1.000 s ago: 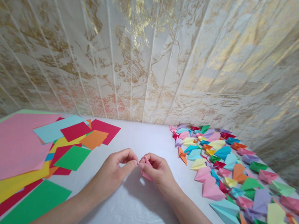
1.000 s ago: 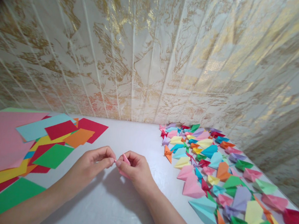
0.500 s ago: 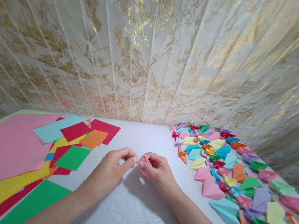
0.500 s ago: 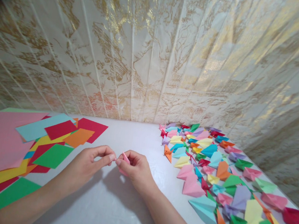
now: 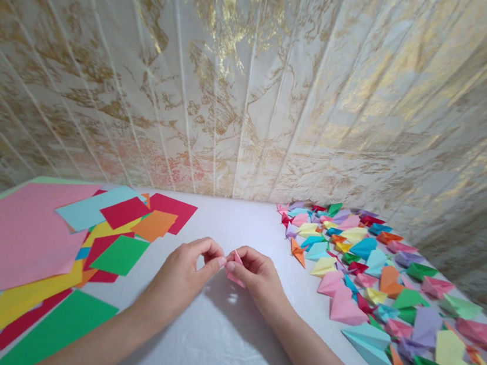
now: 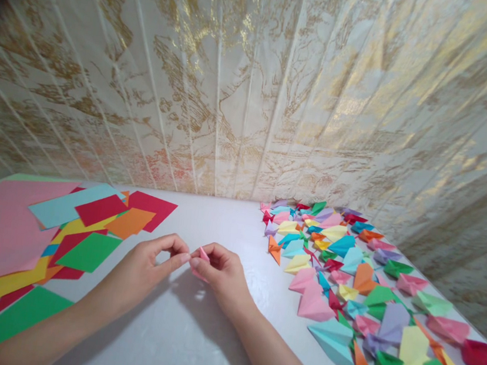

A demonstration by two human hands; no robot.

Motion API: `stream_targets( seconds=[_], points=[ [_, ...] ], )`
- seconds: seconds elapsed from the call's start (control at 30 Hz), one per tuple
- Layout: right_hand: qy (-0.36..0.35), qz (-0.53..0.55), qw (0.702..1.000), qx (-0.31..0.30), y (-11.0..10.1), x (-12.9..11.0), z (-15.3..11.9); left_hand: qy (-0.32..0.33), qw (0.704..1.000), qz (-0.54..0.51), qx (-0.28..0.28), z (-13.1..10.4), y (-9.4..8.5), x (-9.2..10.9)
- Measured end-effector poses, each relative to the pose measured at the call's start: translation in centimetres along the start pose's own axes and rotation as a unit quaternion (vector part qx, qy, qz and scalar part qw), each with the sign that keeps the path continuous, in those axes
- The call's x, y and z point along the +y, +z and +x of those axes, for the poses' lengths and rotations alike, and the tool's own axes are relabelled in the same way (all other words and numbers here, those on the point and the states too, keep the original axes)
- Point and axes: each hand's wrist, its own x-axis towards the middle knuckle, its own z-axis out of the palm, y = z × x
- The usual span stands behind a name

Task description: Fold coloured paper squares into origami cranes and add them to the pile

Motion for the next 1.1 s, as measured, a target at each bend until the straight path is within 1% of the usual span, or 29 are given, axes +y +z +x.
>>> stream_targets(
  seconds=[0.1, 0.23, 0.37, 0.5, 0.67, 0.77, 0.83, 0.97, 1.1],
  points=[
    [-0.022, -0.024, 0.999, 0.007, -0.2, 0.2, 0.0, 0.014, 1.0, 0.002, 0.001, 0.0, -0.1, 0.0],
    [-0.069, -0.064, 0.994, 0.048, -0.4, 0.4, 0.1, 0.014, 0.999, -0.019, 0.028, -0.1, 0.2, 0.0],
    [-0.072, -0.051, 0.993, 0.075, -0.5, 0.5, 0.2, 0.012, 0.998, -0.041, 0.042, -0.3, 0.8, 0.0],
    [-0.06, -0.029, 0.996, 0.067, -0.4, 0.4, 0.2, 0.012, 0.998, -0.049, 0.043, -0.4, 1.1, 0.0],
    [-0.061, -0.039, 0.995, 0.062, -0.4, 0.5, 0.1, 0.003, 0.997, -0.059, 0.042, -0.3, 1.1, 0.0],
    [-0.087, -0.064, 0.992, 0.064, -0.4, 0.4, 0.0, -0.007, 0.997, -0.069, 0.04, -0.3, 1.1, 0.2],
    [-0.13, -0.112, 0.983, 0.069, -0.4, 0.1, -0.1, -0.019, 0.996, -0.078, 0.037, -0.2, 1.1, 0.3],
    [-0.225, -0.219, 0.947, 0.065, -0.3, -0.5, -0.5, -0.046, 0.992, -0.113, 0.027, -0.1, 1.1, 0.2],
    [-0.268, -0.279, 0.92, 0.055, -0.2, -0.7, -0.7, -0.046, 0.99, -0.129, 0.033, -0.2, 1.1, 0.0]
  ],
)
